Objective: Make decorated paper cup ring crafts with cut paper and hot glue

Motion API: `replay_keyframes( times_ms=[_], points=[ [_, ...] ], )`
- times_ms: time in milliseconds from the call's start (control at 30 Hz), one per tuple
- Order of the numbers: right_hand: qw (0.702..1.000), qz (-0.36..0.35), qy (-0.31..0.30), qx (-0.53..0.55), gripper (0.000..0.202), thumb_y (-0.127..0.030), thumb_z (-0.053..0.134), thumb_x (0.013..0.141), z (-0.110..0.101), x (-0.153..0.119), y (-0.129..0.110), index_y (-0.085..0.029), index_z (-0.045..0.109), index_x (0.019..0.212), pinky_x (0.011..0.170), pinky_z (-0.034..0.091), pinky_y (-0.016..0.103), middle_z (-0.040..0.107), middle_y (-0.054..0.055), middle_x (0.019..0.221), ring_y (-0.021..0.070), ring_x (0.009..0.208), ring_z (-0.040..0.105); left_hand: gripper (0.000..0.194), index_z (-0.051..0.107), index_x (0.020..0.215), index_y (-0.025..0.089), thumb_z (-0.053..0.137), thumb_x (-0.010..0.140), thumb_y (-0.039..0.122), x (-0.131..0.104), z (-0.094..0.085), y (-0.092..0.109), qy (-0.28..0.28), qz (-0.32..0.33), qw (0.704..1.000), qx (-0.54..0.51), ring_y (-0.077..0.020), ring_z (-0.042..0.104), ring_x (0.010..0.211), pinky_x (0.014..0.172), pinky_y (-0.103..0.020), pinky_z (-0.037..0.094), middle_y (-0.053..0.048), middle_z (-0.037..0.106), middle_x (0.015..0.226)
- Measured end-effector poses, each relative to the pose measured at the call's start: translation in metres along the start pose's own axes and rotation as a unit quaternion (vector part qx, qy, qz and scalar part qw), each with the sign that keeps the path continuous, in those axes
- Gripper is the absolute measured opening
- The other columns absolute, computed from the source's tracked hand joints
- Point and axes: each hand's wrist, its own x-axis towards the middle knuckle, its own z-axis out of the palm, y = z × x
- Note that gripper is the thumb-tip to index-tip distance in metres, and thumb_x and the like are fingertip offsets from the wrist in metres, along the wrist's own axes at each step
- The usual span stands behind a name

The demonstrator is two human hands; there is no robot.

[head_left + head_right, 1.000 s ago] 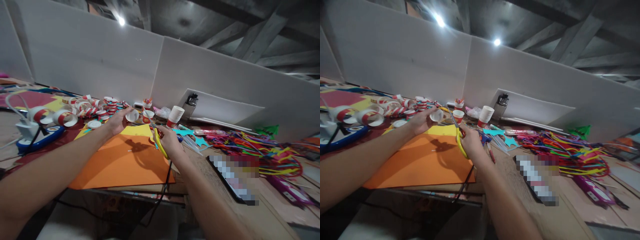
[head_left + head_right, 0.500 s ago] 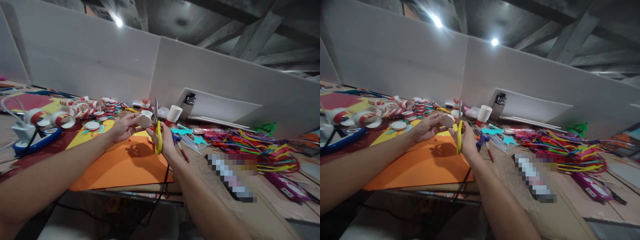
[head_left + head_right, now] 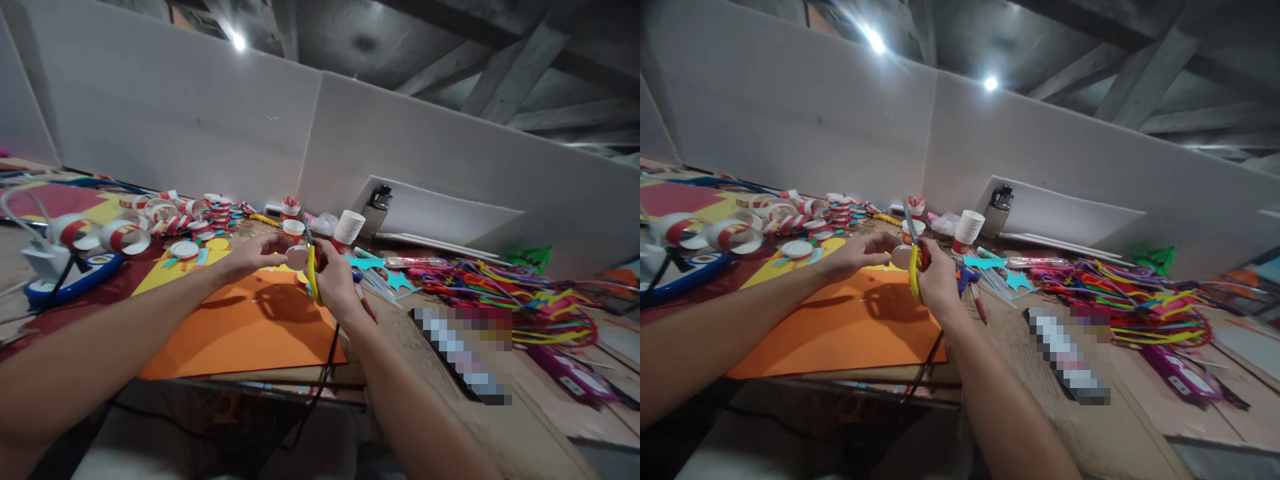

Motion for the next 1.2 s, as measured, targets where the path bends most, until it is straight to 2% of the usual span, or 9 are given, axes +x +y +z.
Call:
replay_keyframes(
  times_ms=[167,300,400,500,600,800,933,1033,1200],
  points=[
    [0.998,-0.038,-0.037,-0.020,0.046,-0.018,0.061,0.071,0.001,-0.002,-0.006,-0.019,0.061,0.118,0.074,0.049,0.028,0.069,0.004,0.093,0.0172,0.080,0.062,0.019,0.072,0.085,0.015,0.077,0.067,0.020,0.002,0.004,0.002,0.013,0.008,0.997,0.081,-0.0167,0.063,0.071,0.063,-0.026,0.050,-0.006,0.070,0.079],
    [0.996,0.018,-0.044,0.081,0.041,-0.035,0.057,0.084,0.002,-0.001,-0.005,-0.022,0.051,0.123,0.067,0.050,0.026,0.064,0.001,0.084,0.0152,0.074,0.060,0.019,0.068,0.078,0.012,0.077,0.067,0.025,0.003,0.002,0.002,0.080,-0.020,0.997,-0.002,-0.0130,0.058,0.058,0.049,-0.023,0.048,-0.005,0.065,0.072],
    [0.990,0.024,-0.035,0.132,0.041,-0.042,0.059,0.084,-0.003,-0.001,-0.007,-0.024,0.048,0.119,0.064,0.051,0.023,0.061,0.001,0.090,0.0138,0.077,0.060,0.028,0.066,0.084,0.011,0.080,0.064,0.025,0.005,-0.002,0.004,0.104,-0.022,0.987,-0.119,-0.0140,0.062,0.068,0.056,-0.025,0.054,-0.007,0.067,0.085],
    [0.980,0.065,-0.063,0.175,0.037,-0.051,0.056,0.085,-0.008,-0.003,-0.014,-0.024,0.048,0.109,0.048,0.048,0.019,0.056,-0.003,0.078,0.0103,0.059,0.057,0.033,0.062,0.085,0.013,0.083,0.061,0.021,0.006,-0.005,0.005,0.121,-0.016,0.976,-0.181,-0.0156,0.065,0.076,0.061,-0.027,0.057,-0.006,0.067,0.089],
    [0.959,0.118,-0.122,0.229,0.037,-0.056,0.050,0.087,-0.010,-0.009,-0.021,-0.022,0.049,0.103,0.033,0.039,0.017,0.050,-0.006,0.065,0.0084,0.042,0.049,0.038,0.057,0.086,0.015,0.083,0.059,0.016,0.007,-0.007,0.004,0.142,-0.002,0.969,-0.199,-0.0161,0.067,0.077,0.065,-0.028,0.058,-0.003,0.068,0.086],
    [0.940,0.137,-0.204,0.238,0.030,-0.049,0.049,0.087,-0.011,-0.014,-0.029,-0.022,0.050,0.100,0.031,0.038,0.017,0.051,-0.006,0.064,0.0080,0.039,0.048,0.037,0.051,0.084,0.017,0.079,0.061,0.011,0.008,-0.010,0.006,0.178,0.041,0.964,-0.193,-0.0139,0.066,0.080,0.072,-0.030,0.059,0.001,0.066,0.083],
    [0.956,0.128,-0.208,0.162,0.027,-0.043,0.048,0.087,-0.012,-0.012,-0.030,-0.021,0.054,0.101,0.036,0.039,0.020,0.051,-0.006,0.063,0.0090,0.041,0.048,0.033,0.051,0.082,0.016,0.075,0.062,0.010,0.008,-0.014,0.008,0.187,0.052,0.960,-0.201,-0.0144,0.067,0.081,0.072,-0.030,0.059,0.001,0.066,0.084],
    [0.988,0.043,-0.148,0.010,0.023,-0.033,0.054,0.083,-0.012,-0.008,-0.026,-0.019,0.061,0.100,0.053,0.045,0.023,0.059,-0.002,0.068,0.0118,0.055,0.053,0.029,0.052,0.084,0.016,0.074,0.064,0.012,0.009,-0.017,0.007,0.184,0.043,0.960,-0.209,-0.0158,0.068,0.081,0.069,-0.030,0.059,-0.001,0.067,0.087],
    [0.978,-0.056,-0.095,-0.178,0.033,-0.020,0.061,0.077,-0.013,-0.005,-0.016,-0.018,0.067,0.109,0.072,0.044,0.028,0.070,0.007,0.091,0.0192,0.079,0.061,0.027,0.056,0.087,0.016,0.073,0.067,0.012,0.011,-0.022,0.005,0.177,0.041,0.960,-0.211,-0.0141,0.067,0.075,0.059,-0.024,0.055,-0.002,0.066,0.089]
  ],
)
